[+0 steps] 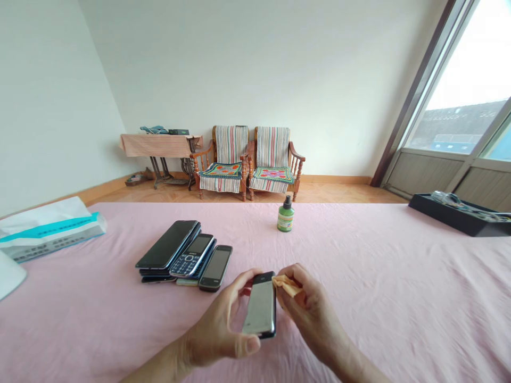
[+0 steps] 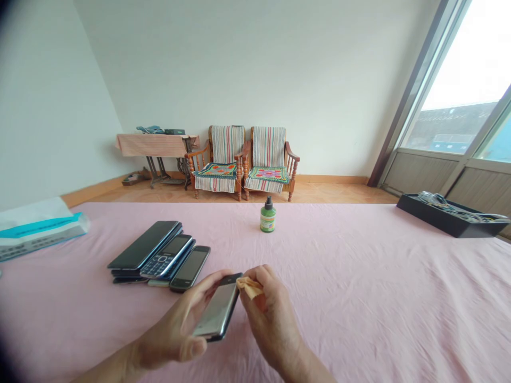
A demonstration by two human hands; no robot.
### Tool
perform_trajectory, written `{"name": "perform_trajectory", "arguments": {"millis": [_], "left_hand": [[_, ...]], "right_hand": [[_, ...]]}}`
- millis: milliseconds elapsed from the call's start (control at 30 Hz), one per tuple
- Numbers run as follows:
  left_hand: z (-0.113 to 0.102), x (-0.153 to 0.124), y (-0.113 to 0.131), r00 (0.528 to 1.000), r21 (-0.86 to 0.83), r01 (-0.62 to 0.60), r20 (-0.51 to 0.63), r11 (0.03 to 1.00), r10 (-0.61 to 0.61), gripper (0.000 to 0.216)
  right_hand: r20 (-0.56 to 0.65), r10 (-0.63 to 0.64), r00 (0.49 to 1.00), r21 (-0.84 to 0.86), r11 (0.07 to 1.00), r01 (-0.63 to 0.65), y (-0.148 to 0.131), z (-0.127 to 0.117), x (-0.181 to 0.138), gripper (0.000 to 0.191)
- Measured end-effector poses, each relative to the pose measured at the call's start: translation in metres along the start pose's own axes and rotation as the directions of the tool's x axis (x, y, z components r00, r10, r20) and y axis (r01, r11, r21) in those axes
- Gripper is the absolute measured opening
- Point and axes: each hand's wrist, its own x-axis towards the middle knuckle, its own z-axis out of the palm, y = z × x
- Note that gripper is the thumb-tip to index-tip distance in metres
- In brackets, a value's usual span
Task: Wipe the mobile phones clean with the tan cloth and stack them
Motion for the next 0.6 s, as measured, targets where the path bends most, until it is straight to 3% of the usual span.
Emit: {"name": "perform_trajectory", "arguments": {"millis": [133, 233, 300, 433, 600], "left_hand": [[0.005, -0.002, 0.0, 0.989, 0.282, 0.057, -0.144, 0.958, -0.017, 0.089], [0.012, 0.0, 0.0, 0.953, 0.514, 0.136, -0.301, 0.847, 0.029, 0.087], [0.016, 0.001, -0.003, 0.936, 0.61, 0.181, -0.347, 0.771, 0.054, 0.091], [0.016, 0.001, -0.011, 0.949, 0.709, 0.207, -0.313, 0.674, 0.038, 0.103], [0.01, 0.0, -0.015, 0.966, 0.745, 0.18, -0.258, 0.642, 0.029, 0.106]], "right_hand": [[0.065, 0.106, 0.992, 0.113, 0.987, -0.113, 0.0, 0.004, -0.001, 0.013], [0.121, 0.213, 0.97, 0.185, 0.955, -0.233, 0.001, 0.007, -0.003, 0.013], [0.115, 0.256, 0.96, 0.151, 0.951, -0.271, 0.005, 0.007, -0.003, 0.012], [0.063, 0.267, 0.961, -0.018, 0.964, -0.267, 0.009, 0.003, -0.002, 0.008], [0.07, 0.155, 0.985, -0.256, 0.958, -0.133, 0.004, -0.005, -0.001, 0.012]]}}
